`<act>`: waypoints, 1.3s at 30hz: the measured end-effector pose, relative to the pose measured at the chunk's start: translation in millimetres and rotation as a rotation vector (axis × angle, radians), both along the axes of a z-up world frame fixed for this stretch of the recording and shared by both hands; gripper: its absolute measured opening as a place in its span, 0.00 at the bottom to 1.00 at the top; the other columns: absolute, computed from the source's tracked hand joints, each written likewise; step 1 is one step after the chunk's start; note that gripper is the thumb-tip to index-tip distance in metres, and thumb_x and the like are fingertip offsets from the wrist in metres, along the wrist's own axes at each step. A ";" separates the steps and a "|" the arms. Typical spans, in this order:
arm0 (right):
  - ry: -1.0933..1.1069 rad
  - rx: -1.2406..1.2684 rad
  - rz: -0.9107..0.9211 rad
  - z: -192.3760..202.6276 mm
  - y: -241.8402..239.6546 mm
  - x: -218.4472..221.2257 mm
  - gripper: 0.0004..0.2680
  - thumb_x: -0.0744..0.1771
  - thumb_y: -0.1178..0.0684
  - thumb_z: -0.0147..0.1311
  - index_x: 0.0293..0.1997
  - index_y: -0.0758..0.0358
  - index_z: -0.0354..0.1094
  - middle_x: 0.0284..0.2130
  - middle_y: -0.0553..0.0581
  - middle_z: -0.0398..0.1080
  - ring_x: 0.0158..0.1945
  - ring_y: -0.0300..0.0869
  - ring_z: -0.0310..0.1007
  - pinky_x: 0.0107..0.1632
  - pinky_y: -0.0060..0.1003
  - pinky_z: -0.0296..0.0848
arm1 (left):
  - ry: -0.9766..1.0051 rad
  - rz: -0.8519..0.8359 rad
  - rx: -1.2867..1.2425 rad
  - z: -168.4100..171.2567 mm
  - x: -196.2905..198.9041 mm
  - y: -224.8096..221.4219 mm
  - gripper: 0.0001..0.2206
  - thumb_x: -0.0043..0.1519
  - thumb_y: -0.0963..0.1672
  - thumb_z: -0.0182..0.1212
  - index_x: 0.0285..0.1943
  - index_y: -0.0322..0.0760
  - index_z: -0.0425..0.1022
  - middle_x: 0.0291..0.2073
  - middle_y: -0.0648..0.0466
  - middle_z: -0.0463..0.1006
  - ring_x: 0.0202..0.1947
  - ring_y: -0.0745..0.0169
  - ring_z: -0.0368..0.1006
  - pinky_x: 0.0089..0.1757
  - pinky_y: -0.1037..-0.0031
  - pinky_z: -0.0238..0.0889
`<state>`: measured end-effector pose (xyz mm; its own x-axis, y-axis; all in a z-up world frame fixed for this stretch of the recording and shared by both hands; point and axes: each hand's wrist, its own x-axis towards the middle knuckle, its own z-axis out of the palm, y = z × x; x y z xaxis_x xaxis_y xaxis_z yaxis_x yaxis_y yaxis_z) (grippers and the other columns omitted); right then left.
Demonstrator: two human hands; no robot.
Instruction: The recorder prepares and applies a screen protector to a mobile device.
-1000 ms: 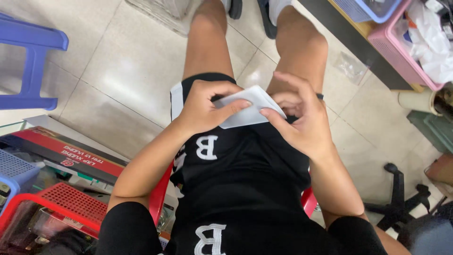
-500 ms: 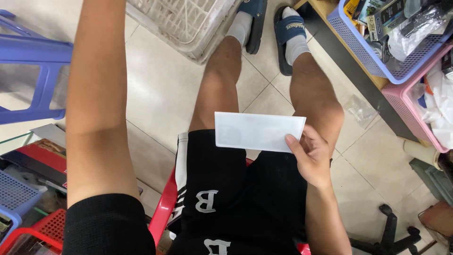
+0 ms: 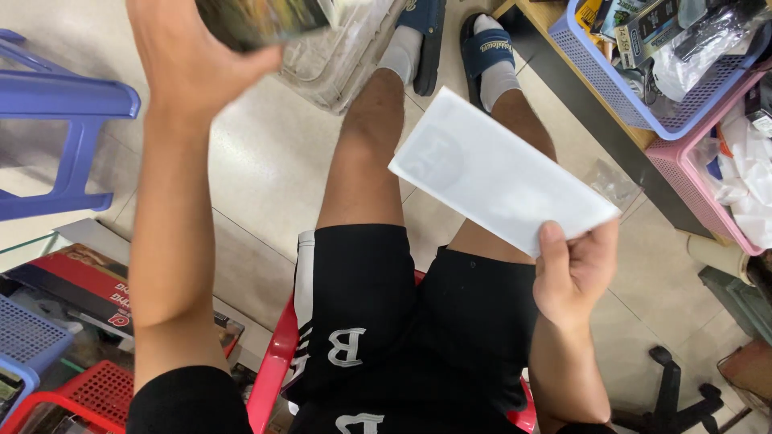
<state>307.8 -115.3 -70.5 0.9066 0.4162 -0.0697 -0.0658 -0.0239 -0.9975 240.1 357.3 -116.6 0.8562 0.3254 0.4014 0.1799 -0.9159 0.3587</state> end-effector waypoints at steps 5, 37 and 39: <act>-0.342 0.001 -0.189 28.9 7.6 -23.4 0.15 0.75 0.58 0.55 0.65 0.76 0.54 0.54 0.64 0.71 0.52 0.37 0.75 0.56 0.26 0.73 | -0.216 -0.174 -0.101 54.9 -39.5 -84.8 0.38 0.47 0.42 0.75 0.69 0.32 0.64 0.62 0.43 0.69 0.63 0.44 0.64 0.62 0.55 0.55; -0.849 -0.715 0.511 109.6 113.6 21.2 0.22 0.68 0.51 0.56 0.70 0.67 0.59 0.68 0.73 0.55 0.70 0.65 0.57 0.70 0.53 0.58 | -0.086 -0.288 -0.234 73.1 -48.3 -139.7 0.40 0.48 0.44 0.80 0.73 0.39 0.66 0.62 0.51 0.72 0.61 0.50 0.70 0.58 0.60 0.59; -0.911 -0.761 0.586 101.8 108.4 24.3 0.24 0.67 0.47 0.58 0.72 0.66 0.60 0.72 0.74 0.48 0.74 0.69 0.49 0.74 0.58 0.51 | -0.076 -0.276 -0.243 69.8 -47.8 -138.0 0.40 0.49 0.44 0.79 0.73 0.39 0.66 0.62 0.52 0.73 0.62 0.50 0.70 0.57 0.61 0.59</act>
<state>332.0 -6.9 31.2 0.4537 0.8879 0.0754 0.8280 -0.3888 -0.4040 192.4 219.3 -46.8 0.8955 0.1806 0.4067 -0.0972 -0.8125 0.5749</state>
